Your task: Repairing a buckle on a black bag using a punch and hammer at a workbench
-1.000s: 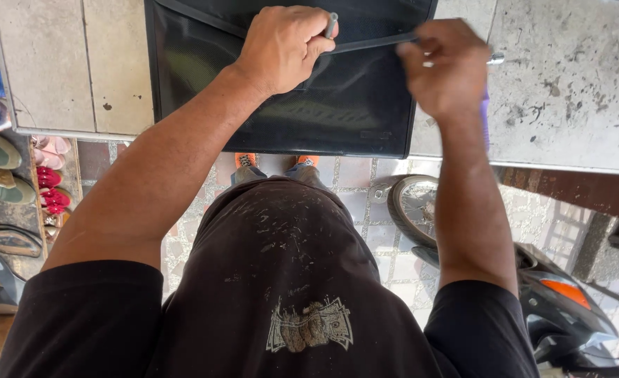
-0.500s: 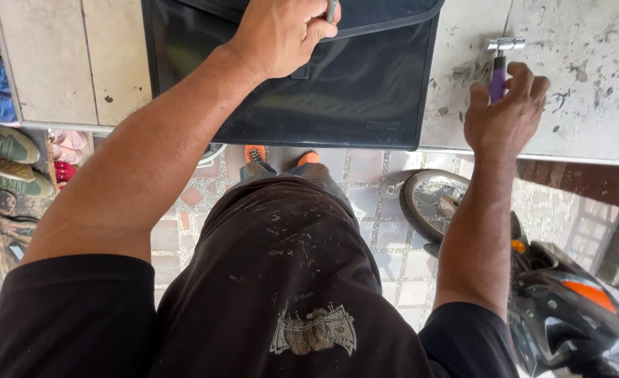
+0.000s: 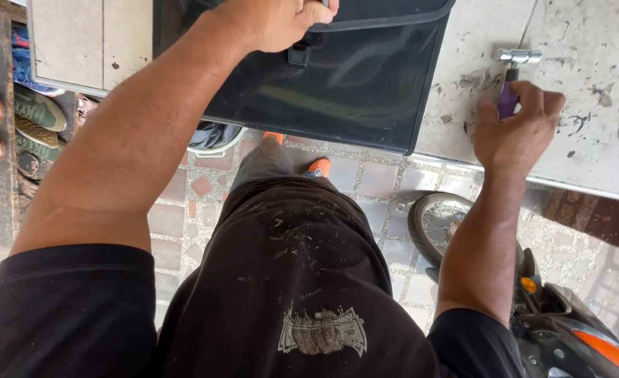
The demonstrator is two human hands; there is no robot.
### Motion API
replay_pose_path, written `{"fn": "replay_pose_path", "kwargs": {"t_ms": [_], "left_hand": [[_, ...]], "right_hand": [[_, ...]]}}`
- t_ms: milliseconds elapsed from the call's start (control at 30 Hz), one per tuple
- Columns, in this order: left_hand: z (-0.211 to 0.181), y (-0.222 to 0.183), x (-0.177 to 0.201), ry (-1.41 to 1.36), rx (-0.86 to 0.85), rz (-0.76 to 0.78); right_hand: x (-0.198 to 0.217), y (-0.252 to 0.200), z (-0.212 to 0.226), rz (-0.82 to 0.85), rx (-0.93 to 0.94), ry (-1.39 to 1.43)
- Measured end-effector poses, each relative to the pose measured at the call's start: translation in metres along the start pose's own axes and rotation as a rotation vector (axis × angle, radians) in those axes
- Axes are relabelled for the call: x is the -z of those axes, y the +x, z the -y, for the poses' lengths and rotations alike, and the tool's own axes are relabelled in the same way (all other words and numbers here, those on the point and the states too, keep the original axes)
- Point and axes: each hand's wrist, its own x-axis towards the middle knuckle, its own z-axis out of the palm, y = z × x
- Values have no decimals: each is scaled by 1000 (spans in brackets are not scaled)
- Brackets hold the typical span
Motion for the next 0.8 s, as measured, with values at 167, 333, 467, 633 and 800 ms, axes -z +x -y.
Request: {"fn": "replay_pose_path", "kwargs": {"t_ms": [167, 333, 467, 633, 800], "left_hand": [[-2, -1, -1, -141, -25, -80], [6, -4, -5, -187, -22, -94], [12, -2, -3, -209, -186, -173], [17, 1, -5, -151, -291, -227], [15, 4, -11, -49, -438, -345]], "right_hand": [[12, 3, 10, 85, -118, 35], [10, 6, 12, 81, -135, 20], [7, 9, 11, 77, -143, 15], [4, 10, 8, 118, -203, -16], [3, 11, 10, 192, -235, -196]]}}
